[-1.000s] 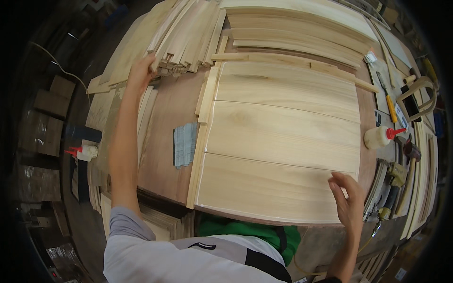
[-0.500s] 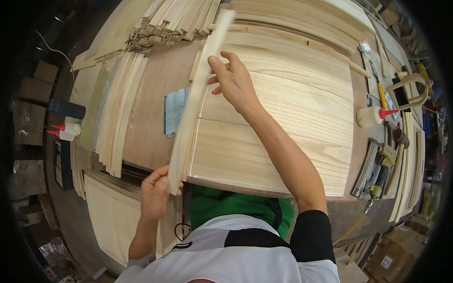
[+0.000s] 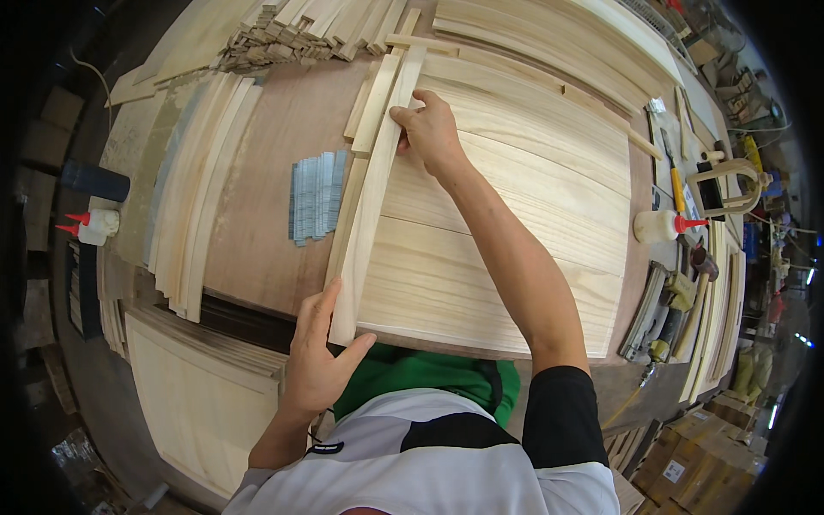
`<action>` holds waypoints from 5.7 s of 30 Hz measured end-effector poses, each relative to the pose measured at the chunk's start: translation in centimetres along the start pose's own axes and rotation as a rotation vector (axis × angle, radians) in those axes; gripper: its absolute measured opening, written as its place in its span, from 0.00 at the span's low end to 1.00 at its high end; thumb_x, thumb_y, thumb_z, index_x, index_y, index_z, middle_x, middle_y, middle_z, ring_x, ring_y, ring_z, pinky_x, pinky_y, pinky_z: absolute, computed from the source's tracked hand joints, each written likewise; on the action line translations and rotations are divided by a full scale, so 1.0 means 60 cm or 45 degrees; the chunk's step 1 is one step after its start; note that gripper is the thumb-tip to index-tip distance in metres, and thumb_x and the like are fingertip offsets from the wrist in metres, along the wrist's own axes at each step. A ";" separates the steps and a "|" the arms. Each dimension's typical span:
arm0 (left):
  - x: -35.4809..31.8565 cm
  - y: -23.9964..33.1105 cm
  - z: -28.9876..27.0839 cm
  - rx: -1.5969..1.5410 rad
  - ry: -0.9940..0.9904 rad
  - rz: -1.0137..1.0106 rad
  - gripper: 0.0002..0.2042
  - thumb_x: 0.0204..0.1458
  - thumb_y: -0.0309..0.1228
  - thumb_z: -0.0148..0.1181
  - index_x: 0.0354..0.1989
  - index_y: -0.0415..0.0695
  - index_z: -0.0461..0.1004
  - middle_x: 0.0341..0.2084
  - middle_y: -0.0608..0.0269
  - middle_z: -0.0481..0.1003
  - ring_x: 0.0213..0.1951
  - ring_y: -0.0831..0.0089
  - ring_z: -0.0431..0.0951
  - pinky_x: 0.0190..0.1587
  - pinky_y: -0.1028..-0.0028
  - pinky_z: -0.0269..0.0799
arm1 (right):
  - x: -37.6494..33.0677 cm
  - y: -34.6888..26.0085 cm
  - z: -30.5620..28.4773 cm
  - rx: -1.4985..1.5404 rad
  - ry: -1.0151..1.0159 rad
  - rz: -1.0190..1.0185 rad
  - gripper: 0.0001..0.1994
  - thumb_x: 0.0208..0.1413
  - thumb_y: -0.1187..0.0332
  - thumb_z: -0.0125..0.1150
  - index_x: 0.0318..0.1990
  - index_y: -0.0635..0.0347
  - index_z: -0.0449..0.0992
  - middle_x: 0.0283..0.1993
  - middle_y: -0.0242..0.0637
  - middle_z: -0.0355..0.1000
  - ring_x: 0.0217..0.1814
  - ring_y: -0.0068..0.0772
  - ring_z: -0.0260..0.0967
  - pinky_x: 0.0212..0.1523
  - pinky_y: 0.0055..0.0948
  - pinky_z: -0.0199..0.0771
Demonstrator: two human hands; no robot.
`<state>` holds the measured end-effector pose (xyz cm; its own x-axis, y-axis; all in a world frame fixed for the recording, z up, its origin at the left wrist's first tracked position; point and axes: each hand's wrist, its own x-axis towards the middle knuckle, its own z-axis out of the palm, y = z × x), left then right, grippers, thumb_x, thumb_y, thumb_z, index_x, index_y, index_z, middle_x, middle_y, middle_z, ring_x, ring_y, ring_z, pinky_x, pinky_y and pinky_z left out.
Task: Assembling wooden panels by applying glue and using a pneumatic nail gun.
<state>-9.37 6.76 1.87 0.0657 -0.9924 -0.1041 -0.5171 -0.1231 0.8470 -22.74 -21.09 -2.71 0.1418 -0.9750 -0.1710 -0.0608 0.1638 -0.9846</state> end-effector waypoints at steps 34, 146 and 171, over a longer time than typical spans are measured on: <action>0.191 0.007 0.015 0.268 0.310 0.523 0.22 0.48 0.31 0.66 0.52 0.40 0.72 0.45 0.53 0.71 0.48 0.54 0.68 0.52 0.62 0.65 | 0.074 0.032 0.001 -1.151 0.154 -0.285 0.13 0.49 0.66 0.58 0.29 0.73 0.74 0.33 0.61 0.73 0.40 0.61 0.72 0.42 0.48 0.71; 0.241 -0.037 -0.067 0.619 -0.530 0.862 0.19 0.52 0.30 0.59 0.53 0.41 0.72 0.58 0.55 0.67 0.59 0.58 0.66 0.61 0.65 0.61 | -0.436 -0.144 -0.287 -0.794 0.273 0.377 0.12 0.50 0.68 0.64 0.36 0.68 0.72 0.21 0.33 0.69 0.21 0.19 0.63 0.23 0.20 0.62; 0.091 -0.066 -0.047 0.799 -0.329 0.943 0.23 0.45 0.29 0.66 0.52 0.43 0.72 0.57 0.58 0.66 0.58 0.59 0.66 0.58 0.63 0.66 | -0.478 -0.126 -0.223 -0.698 0.096 0.251 0.10 0.47 0.70 0.65 0.34 0.69 0.74 0.21 0.31 0.69 0.20 0.18 0.64 0.21 0.20 0.61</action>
<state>-4.58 1.87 -0.59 -0.6038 -0.7800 0.1644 -0.7139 0.6209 0.3237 -39.58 3.64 10.15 0.0062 -0.9452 -0.3263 -0.5841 0.2614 -0.7684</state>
